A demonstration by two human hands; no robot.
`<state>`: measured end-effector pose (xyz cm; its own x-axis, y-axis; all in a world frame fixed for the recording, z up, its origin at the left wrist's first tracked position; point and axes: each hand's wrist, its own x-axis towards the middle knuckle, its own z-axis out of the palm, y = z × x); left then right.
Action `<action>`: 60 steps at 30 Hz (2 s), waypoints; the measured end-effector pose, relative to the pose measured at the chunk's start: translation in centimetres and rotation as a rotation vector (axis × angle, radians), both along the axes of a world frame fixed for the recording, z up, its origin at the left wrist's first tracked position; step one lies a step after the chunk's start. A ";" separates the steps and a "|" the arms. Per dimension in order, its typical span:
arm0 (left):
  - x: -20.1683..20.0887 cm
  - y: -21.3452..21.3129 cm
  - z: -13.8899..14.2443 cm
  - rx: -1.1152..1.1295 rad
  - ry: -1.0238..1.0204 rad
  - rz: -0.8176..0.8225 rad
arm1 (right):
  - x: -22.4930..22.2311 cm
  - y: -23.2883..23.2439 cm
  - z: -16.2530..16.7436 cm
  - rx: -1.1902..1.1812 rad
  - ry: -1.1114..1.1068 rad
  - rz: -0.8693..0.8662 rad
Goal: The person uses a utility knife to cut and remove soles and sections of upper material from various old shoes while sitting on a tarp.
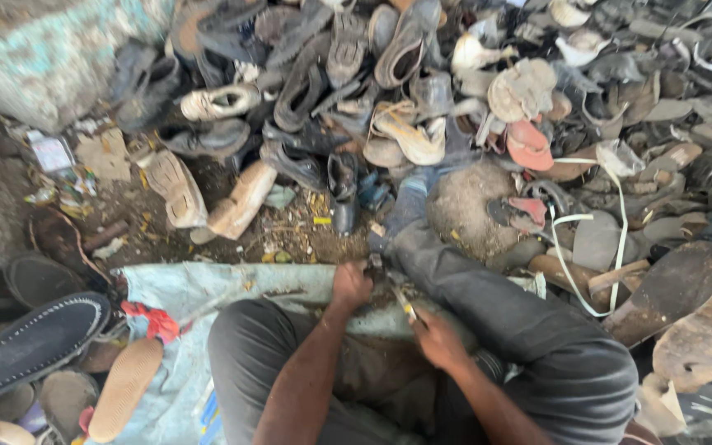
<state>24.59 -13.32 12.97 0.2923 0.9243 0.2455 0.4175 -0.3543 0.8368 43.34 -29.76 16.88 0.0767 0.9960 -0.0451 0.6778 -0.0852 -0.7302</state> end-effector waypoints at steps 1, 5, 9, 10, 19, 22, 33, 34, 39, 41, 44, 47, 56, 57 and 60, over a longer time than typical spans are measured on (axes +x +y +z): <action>0.0 0.2 -0.2 0.010 -0.029 -0.001 | 0.2 0.8 -0.2 0.031 -0.031 0.019; -0.1 0.2 -0.5 0.107 -0.116 -0.022 | 0.3 2.6 -1.0 -0.118 -0.014 0.015; -0.3 0.1 0.5 0.116 -0.151 -0.015 | 0.2 4.7 -1.5 -0.166 0.059 0.005; -0.4 0.0 0.7 0.121 -0.162 -0.026 | 0.2 5.2 -1.7 -0.132 0.114 0.029; -0.4 1.0 -0.9 0.631 0.013 -0.059 | -1.1 2.4 -1.5 -0.001 0.075 0.010; -0.4 0.9 -1.1 0.756 -0.037 -0.019 | -1.2 1.0 -1.2 -0.225 0.304 -0.132; -0.6 0.6 -1.0 0.317 -0.160 -0.071 | -1.7 2.4 -3.8 0.085 0.163 0.031; -0.7 0.5 -0.8 0.160 -0.276 -0.117 | -1.8 1.8 -3.3 0.025 0.147 0.010; -0.8 -0.1 -0.1 -0.058 -0.382 -0.128 | -4.6 3.1 0.0 -0.123 0.001 -0.029; -0.9 0.2 -0.3 0.126 -0.425 -0.175 | -5.9 2.2 1.1 -0.098 -0.059 -0.081; -0.8 0.5 -1.2 0.021 -0.410 -0.080 | -5.8 0.1 1.6 -0.095 0.001 -0.082; -0.6 0.2 -1.5 0.074 -0.415 -0.164 | -5.4 -0.1 0.3 -0.094 -0.052 -0.070; -1.5 1.5 1.2 -0.455 -0.913 0.330 | -7.9 -2.5 -0.5 -0.168 -0.086 -0.150; -1.7 1.7 1.1 -0.427 -0.699 0.340 | -7.7 -2.4 0.2 -0.118 -0.061 -0.154; -1.5 2.0 0.3 -0.318 -0.031 0.326 | -6.1 -1.0 2.7 -0.051 0.007 -0.183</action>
<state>23.07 -11.29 13.24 -0.0292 0.9977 -0.0611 0.4378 0.0677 0.8965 37.25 -30.80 19.56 0.2563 0.9618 -0.0962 0.6422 -0.2439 -0.7267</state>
